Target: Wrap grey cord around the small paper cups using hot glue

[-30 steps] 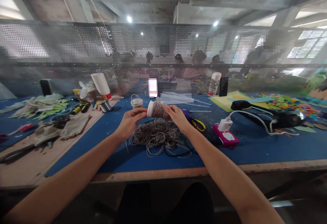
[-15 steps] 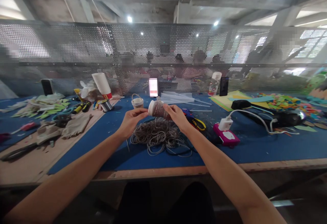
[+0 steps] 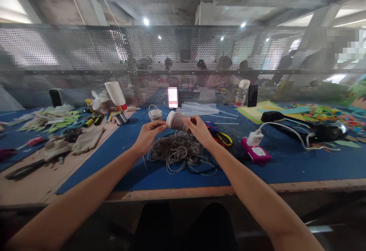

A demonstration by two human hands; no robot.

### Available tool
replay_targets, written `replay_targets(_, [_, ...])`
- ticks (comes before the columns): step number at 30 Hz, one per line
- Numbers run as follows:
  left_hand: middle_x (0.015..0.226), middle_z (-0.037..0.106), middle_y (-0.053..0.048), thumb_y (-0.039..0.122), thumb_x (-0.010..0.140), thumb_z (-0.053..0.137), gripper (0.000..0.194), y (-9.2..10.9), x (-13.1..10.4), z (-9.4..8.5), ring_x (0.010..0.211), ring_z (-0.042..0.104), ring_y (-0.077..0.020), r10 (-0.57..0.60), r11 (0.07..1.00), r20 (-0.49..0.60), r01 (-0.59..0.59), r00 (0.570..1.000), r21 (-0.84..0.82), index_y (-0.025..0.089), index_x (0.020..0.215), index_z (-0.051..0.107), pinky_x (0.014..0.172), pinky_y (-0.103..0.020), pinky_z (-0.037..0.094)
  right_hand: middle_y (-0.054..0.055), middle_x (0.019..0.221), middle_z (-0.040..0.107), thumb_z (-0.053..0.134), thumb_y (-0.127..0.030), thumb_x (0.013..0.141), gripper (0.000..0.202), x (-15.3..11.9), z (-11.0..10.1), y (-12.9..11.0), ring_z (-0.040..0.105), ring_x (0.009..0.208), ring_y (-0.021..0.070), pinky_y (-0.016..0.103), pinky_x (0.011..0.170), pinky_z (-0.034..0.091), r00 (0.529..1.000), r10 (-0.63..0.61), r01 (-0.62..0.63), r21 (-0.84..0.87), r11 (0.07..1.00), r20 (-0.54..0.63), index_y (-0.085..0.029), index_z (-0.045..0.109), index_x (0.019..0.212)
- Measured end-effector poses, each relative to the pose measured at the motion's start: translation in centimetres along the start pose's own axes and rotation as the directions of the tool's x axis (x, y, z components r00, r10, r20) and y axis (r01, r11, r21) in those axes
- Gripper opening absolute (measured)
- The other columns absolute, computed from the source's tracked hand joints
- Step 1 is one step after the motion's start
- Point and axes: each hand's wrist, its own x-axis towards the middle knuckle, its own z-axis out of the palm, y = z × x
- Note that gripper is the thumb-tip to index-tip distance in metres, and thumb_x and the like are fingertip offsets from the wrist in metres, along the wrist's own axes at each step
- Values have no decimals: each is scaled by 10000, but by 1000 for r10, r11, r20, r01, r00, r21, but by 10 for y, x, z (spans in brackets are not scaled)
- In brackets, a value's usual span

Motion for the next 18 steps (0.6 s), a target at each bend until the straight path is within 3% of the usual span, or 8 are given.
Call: replay_targets(18, [912, 748, -40, 306, 762, 741, 178, 0, 0, 0, 893, 630, -195, 39, 999, -6, -40, 999, -5, 197, 894, 789, 882, -315, 454, 56, 1096, 663, 639, -586, 815, 490, 0, -3, 0, 631, 861, 193, 349, 811, 503, 994, -112, 109, -119, 987, -15, -211, 628, 1130])
